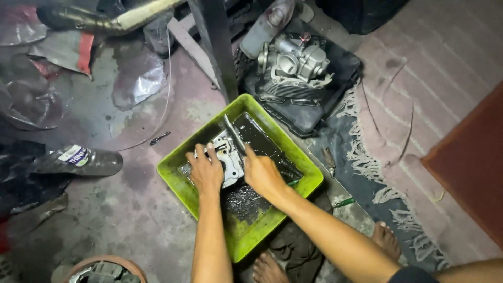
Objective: Cleaning a motorcycle engine cylinder head in a tray of solvent using brushes and a small metal tool.
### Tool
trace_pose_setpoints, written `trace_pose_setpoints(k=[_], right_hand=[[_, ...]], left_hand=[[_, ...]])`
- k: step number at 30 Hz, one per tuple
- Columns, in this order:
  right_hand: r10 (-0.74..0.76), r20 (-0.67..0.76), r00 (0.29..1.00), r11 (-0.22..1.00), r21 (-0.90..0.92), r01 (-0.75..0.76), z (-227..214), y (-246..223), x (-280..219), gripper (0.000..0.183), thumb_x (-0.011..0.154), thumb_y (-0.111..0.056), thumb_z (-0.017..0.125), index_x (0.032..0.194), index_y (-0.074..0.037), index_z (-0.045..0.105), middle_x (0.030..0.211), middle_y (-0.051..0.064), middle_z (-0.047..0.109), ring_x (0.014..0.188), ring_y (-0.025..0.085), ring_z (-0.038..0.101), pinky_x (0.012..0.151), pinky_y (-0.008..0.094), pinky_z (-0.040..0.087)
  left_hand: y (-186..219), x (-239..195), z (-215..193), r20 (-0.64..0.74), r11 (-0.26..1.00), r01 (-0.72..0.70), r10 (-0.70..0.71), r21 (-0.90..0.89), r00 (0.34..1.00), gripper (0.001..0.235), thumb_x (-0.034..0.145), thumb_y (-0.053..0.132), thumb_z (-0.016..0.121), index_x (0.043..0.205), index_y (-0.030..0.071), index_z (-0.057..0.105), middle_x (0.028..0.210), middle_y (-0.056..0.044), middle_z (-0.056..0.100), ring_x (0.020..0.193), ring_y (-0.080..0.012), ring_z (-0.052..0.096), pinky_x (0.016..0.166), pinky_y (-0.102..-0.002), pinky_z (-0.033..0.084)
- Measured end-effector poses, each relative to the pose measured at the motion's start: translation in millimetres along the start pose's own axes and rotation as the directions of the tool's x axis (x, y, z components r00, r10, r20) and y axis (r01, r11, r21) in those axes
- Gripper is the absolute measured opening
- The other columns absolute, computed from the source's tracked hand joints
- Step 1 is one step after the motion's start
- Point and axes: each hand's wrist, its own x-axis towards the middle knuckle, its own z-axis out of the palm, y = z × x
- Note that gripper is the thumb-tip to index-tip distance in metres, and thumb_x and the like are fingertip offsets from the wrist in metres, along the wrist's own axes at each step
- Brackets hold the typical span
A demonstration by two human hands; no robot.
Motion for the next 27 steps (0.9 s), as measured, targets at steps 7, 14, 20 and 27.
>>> trace_pose_setpoints(k=[7, 14, 20, 27], right_hand=[[0.173, 0.008, 0.985, 0.984, 0.031, -0.173, -63, 30, -32, 0.040, 0.100, -0.025, 0.057, 0.136, -0.008, 0.065, 0.090, 0.027, 0.076, 0.092, 0.046, 0.074, 0.079, 0.055, 0.057], [-0.435, -0.228, 0.871, 0.899, -0.172, 0.403, -59, 21, -110, 0.018, 0.096, -0.011, 0.061, 0.111, 0.000, 0.058, 0.091, 0.019, 0.057, 0.084, 0.037, 0.057, 0.073, 0.045, 0.047], [-0.209, 0.095, 0.973, 0.855, -0.465, 0.229, 44, 164, -222, 0.029, 0.089, -0.020, 0.066, 0.117, -0.011, 0.063, 0.107, 0.013, 0.061, 0.097, 0.035, 0.061, 0.079, 0.044, 0.052], [-0.278, -0.333, 0.901, 0.937, 0.111, 0.330, -65, 41, -199, 0.018, 0.078, -0.013, 0.078, 0.088, -0.002, 0.068, 0.085, 0.011, 0.069, 0.082, 0.023, 0.072, 0.078, 0.029, 0.058]], left_hand=[[-2, -7, -15, -0.006, 1.000, -0.010, 0.010, -0.022, 1.000, 0.050, 0.107, 0.059, 0.028, 0.127, 0.018, 0.049, 0.138, -0.024, 0.045, 0.110, -0.0564, 0.062, 0.098, -0.064, 0.047], [-27, 8, -4, -0.027, 0.992, 0.016, -0.020, -0.127, 0.999, 0.050, 0.105, 0.054, 0.026, 0.135, 0.019, 0.044, 0.146, -0.022, 0.041, 0.119, -0.0505, 0.057, 0.100, -0.062, 0.046], [-17, 8, -7, -0.011, 0.980, 0.055, -0.058, -0.193, 0.998, 0.054, 0.102, 0.058, 0.018, 0.127, 0.018, 0.042, 0.135, -0.019, 0.045, 0.107, -0.0410, 0.062, 0.088, -0.054, 0.053], [-23, -2, 1, -0.022, 0.982, 0.075, -0.080, -0.175, 0.997, 0.054, 0.103, 0.056, 0.019, 0.136, 0.021, 0.043, 0.163, -0.024, 0.022, 0.132, -0.0477, 0.046, 0.111, -0.070, 0.031]])
